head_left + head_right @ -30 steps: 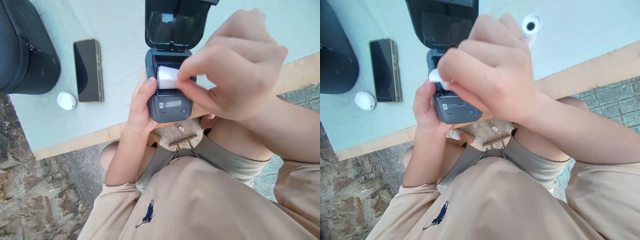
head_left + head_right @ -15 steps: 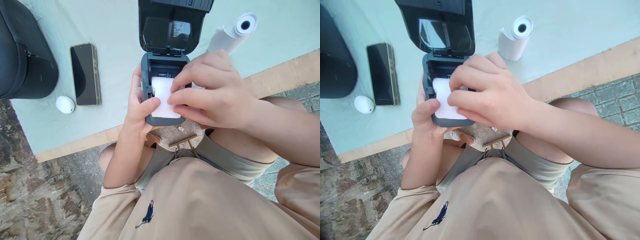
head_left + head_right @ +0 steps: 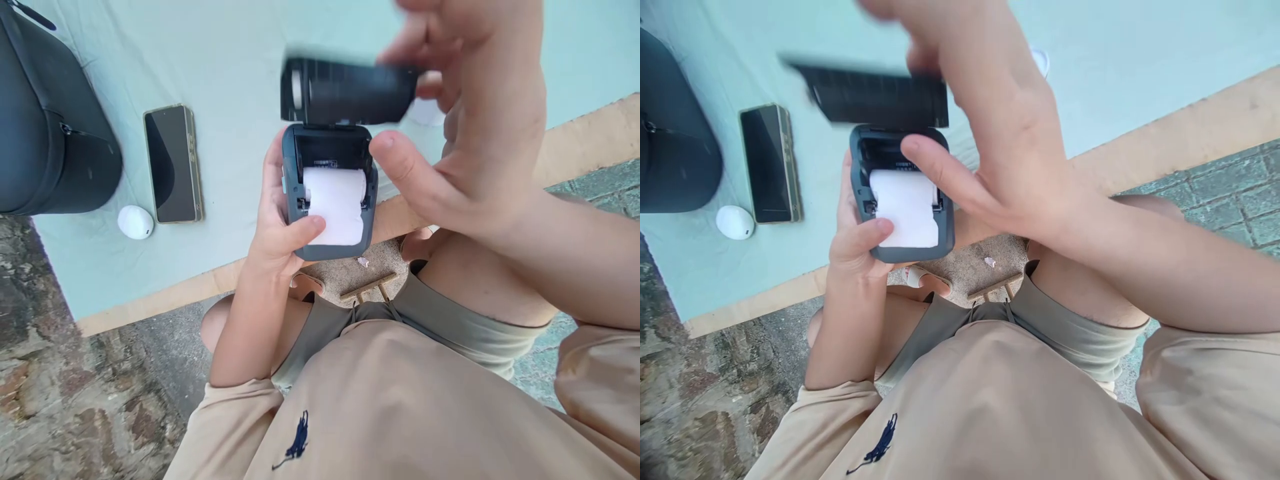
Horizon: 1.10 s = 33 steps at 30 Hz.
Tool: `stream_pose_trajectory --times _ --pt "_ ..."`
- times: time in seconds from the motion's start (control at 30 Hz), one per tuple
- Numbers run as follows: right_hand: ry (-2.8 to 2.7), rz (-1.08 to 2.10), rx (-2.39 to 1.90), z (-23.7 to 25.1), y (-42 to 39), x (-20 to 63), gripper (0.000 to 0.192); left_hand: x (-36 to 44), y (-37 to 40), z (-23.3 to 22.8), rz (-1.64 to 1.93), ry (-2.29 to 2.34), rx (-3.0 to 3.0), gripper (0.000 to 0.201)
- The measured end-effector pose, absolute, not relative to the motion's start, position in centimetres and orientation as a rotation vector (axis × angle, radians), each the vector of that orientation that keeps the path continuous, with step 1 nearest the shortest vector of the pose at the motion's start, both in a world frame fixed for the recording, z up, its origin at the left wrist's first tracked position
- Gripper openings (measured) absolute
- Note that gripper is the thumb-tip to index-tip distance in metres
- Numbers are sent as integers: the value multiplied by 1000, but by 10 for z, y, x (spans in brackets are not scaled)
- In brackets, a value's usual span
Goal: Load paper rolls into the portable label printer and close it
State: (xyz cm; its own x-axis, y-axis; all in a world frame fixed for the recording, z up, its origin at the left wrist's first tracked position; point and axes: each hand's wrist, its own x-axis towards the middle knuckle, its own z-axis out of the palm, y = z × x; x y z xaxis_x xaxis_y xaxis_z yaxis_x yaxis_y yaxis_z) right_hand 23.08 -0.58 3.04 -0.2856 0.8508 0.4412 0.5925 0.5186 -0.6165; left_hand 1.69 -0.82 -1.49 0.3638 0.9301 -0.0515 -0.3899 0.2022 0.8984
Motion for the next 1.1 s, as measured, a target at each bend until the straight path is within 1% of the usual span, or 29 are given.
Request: stream_pose_trajectory --times 0.1,0.17,0.23,0.3,0.4,0.5,0.57,0.67,0.77,0.9,1.03,1.1 --pt "-2103 254 -1046 33 -8 225 34 13 -8 -18 1038 708 930 83" --pt "-2183 282 -987 31 -9 222 26 12 -7 -18 1029 719 925 80" --pt "-2225 366 -949 28 -8 222 22 12 -7 -16 1014 715 928 75" --pt "-2205 435 -943 25 -8 222 26 13 -7 -13 1017 687 918 74" --pt "-2120 564 -1033 25 -7 222 43 15 -8 -8 1015 648 877 67" --pt "-2044 917 -1070 26 -5 220 59 16 -8 -8 996 651 898 57" --pt "-1983 1133 -1050 27 -5 219 61 16 -8 -9 998 669 927 55" --pt "-1921 1267 -1036 28 -4 219 60 14 -8 -12 1000 663 919 56" --pt "-1924 1254 -1030 27 -4 219 60 13 -8 -12 992 645 883 54" --pt "-1976 1156 -1070 25 -3 219 61 14 -9 -9 959 668 834 44" --pt "-2047 1087 -1112 22 -2 220 64 18 -11 -5 983 721 876 47" --pt "-2091 985 -1138 22 -2 222 64 21 -11 -2 993 741 877 46"
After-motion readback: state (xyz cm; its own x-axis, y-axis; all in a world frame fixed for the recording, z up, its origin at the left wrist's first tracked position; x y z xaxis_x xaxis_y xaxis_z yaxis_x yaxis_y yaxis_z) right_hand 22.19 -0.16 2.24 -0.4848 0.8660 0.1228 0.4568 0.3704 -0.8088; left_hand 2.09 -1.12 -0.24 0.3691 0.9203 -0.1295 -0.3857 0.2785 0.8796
